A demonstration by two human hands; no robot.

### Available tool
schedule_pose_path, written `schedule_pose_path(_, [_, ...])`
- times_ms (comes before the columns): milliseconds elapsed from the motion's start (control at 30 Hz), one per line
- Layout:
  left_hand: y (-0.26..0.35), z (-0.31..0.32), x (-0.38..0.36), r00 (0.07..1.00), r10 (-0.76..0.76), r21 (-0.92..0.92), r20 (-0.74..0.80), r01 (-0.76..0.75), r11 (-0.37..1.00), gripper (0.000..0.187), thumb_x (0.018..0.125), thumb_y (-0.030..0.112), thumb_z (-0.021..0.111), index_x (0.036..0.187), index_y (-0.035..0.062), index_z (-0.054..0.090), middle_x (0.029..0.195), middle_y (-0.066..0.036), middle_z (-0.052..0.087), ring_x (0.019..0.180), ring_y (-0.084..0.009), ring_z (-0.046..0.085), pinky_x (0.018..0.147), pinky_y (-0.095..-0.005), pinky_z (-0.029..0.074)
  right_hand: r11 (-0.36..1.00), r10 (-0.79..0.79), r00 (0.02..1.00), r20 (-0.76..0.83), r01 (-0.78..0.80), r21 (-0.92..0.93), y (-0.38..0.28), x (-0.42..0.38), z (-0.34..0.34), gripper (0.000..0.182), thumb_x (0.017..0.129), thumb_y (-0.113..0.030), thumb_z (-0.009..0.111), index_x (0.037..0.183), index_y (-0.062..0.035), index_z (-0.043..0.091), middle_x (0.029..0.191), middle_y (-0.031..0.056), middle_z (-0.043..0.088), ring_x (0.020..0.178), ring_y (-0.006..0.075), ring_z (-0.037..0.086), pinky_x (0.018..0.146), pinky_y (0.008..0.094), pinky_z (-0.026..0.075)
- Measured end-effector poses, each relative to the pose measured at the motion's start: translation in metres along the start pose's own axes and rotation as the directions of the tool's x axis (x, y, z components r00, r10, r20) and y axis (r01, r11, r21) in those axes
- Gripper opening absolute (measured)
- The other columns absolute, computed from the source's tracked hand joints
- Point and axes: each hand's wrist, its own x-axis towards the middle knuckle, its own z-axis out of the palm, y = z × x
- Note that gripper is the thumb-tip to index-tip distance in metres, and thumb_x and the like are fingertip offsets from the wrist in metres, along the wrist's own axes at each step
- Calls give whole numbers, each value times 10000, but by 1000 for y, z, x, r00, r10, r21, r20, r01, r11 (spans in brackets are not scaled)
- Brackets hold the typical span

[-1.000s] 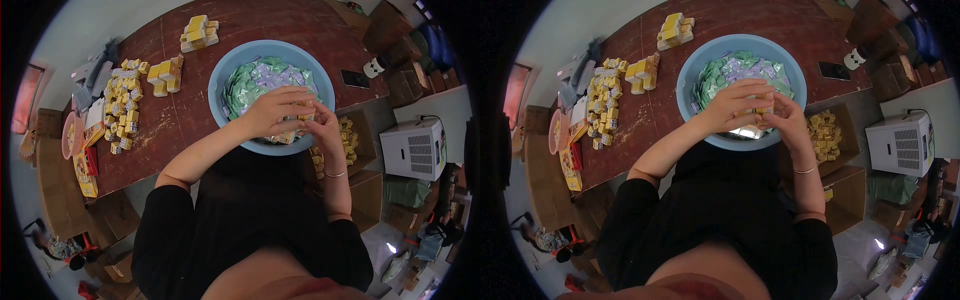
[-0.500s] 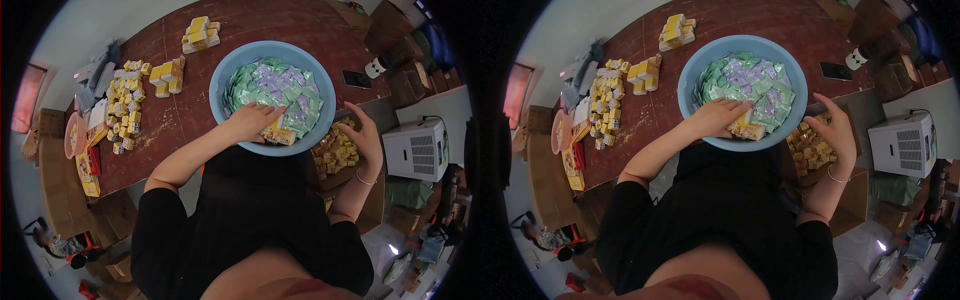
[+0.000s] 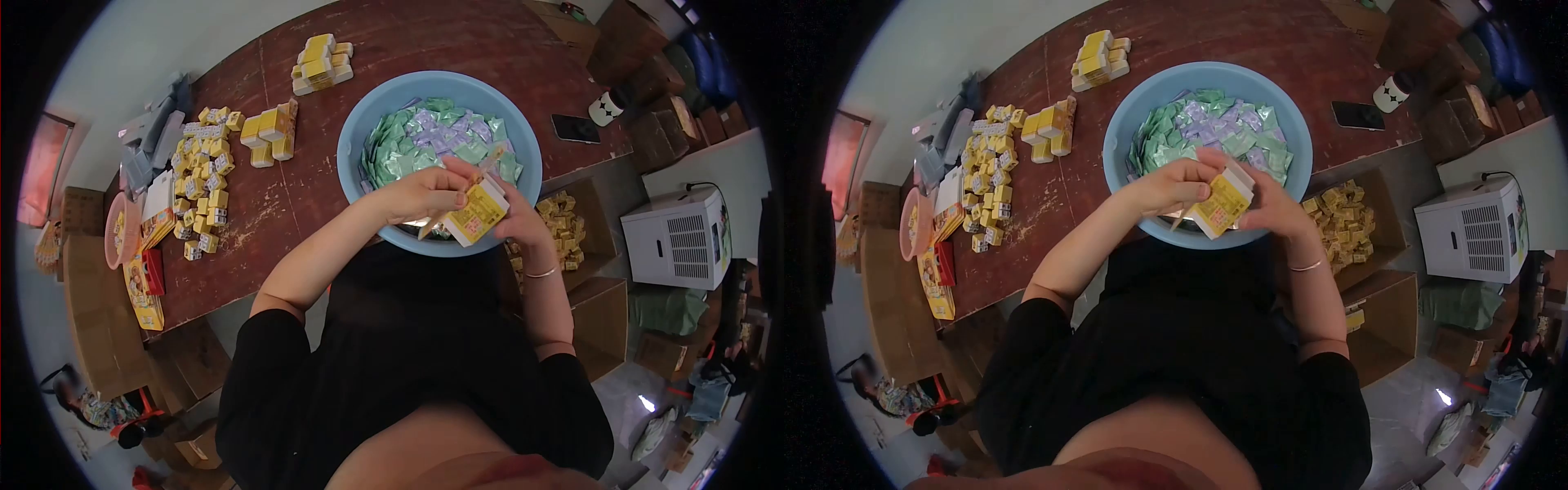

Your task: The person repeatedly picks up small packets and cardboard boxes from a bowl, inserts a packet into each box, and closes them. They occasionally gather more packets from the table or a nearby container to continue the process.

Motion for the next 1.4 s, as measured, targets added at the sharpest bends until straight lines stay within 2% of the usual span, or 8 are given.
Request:
schedule_pose_path(100, [12,16,4,996,-84,-55,-6,84,995,351,936,258,595,1153,-18,602,1120,-111,643,882,-164,665,748,-298,520,969,-108,993,41,96,227,1,11,11,723,671,-239,818,1285,-3,518,1454,157,402,1294,249,455,1050,417,372])
schedule_pose_path(200, [24,16,5,978,104,759,-183,73,648,278,909,227,625,1092,18,633,1106,-118,638,868,-192,669,710,-298,528,978,-94,981,-170,123,171,1,9,1,578,729,-150,777,1232,-1,535,1352,173,498,1196,252,537,973,377,451])
schedule_pose_path(267, [29,27,1,578,810,993,-96,4,115,196,882,122,626,1063,51,651,1058,-139,637,806,-221,670,652,-298,522,994,-25,952,-306,56,91,0,4,0,504,758,-97,750,1208,-6,542,1289,171,551,1130,250,586,921,356,495])
schedule_pose_path(400, [36,34,11,387,921,913,48,-391,116,187,827,-1,627,1008,25,668,969,-104,658,810,-214,657,657,-306,506,968,128,965,-227,-72,239,-2,-1,2,474,780,3,698,1217,10,514,1097,143,638,978,239,650,805,341,553])
schedule_pose_path(467, [37,23,8,773,633,703,-38,-430,567,209,806,-42,619,993,27,683,949,-98,673,833,-222,655,685,-296,512,954,143,978,-149,-96,284,1,-1,1,481,777,14,695,1220,18,505,1062,134,646,966,241,655,797,350,560])
schedule_pose_path(967, [31,18,14,588,752,831,298,-547,99,263,824,70,643,1084,81,684,1201,-76,644,1069,-309,607,956,-429,460,938,178,984,-10,-166,303,2,-6,-1,451,767,-43,724,1175,11,539,961,118,645,845,217,661,729,317,558])
schedule_pose_path(1167, [29,53,9,646,760,528,-76,-620,580,279,809,92,671,1086,68,675,1220,-118,627,1031,-298,642,875,-372,521,916,234,958,-163,-161,367,2,-5,4,407,776,-21,712,1150,20,556,988,112,637,897,196,644,756,311,550])
schedule_pose_path(1400, [32,43,20,750,658,688,-73,-440,578,176,799,48,696,971,22,729,1109,-138,683,963,-214,673,844,-290,533,984,101,943,-319,-141,-105,10,-8,-3,394,759,-21,732,1126,7,591,1058,59,625,958,130,600,831,278,500])
